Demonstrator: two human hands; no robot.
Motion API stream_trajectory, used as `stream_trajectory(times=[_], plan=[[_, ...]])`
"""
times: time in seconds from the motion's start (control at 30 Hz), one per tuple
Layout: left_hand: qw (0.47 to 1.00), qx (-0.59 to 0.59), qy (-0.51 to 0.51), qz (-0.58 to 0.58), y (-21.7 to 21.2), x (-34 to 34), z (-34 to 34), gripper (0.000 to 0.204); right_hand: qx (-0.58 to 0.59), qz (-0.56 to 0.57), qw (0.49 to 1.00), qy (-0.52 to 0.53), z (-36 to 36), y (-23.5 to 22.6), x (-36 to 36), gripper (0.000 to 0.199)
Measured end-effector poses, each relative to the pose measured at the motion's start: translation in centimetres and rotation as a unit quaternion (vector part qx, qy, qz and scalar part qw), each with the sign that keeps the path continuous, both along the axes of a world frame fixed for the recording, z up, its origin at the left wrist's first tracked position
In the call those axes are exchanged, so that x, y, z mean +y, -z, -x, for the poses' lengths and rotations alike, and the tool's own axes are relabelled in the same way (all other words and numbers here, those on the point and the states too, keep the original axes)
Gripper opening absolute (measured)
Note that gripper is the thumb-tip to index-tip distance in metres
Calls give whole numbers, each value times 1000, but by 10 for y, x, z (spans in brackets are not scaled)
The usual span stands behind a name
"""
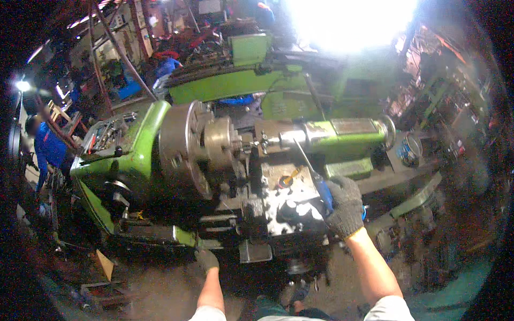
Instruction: The person operates a green metal lathe, using a wrench to tighten the chuck and adjusting the tool post. They then use a caliper to measure the rotating workpiece and continue adjusting the machine controls.
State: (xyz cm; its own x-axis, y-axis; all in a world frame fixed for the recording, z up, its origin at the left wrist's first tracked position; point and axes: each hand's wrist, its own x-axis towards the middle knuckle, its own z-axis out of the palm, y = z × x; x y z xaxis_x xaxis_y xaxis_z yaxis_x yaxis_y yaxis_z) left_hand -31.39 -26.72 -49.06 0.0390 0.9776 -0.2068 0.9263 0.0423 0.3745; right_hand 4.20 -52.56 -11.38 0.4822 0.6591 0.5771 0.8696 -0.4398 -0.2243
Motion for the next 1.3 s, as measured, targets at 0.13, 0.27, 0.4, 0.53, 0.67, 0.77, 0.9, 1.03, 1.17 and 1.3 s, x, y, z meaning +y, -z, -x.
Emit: stream_trajectory(times=[0.13, 0.27, 0.4, 0.53, 0.67, 0.77, 0.9, 1.03, 1.17, 1.3], plan=[[997, 79, 0, -23, 47, -19, 29, 53, 5, -43, 999, -24, 3, -4, 13, 34], [935, 241, 212, 154, 96, -46, 60, 71, 6, -136, 988, -71, -14, 6, 1, 49], [963, 146, 104, 203, 91, -41, 48, 74, 180, -261, 947, -49, -33, -8, -13, 82], [991, 1, 42, 128, 27, -28, 12, 63, 310, -247, 912, -106, -69, -56, -48, 72], [909, -402, -58, 92, -10, -7, -14, 47, 510, -130, 818, -231, -80, -104, -60, 78], [794, -601, -8, 92, -117, -13, -63, 36, 527, 63, 809, -250, -95, -122, -64, 70], [631, -761, 61, 135, -279, -46, -106, 26, 302, 344, 846, -272, -86, -154, -13, 60], [694, -713, 93, 50, -328, -70, -186, 29, 241, 344, 804, -421, -102, -118, 16, 56], [787, -607, 110, -11, -336, -75, -220, 24, 260, 349, 765, -474, -124, -92, 21, 56], [774, -633, 19, 5, -335, -88, -227, 21, 259, 409, 793, -370, -104, -126, 18, 61]])
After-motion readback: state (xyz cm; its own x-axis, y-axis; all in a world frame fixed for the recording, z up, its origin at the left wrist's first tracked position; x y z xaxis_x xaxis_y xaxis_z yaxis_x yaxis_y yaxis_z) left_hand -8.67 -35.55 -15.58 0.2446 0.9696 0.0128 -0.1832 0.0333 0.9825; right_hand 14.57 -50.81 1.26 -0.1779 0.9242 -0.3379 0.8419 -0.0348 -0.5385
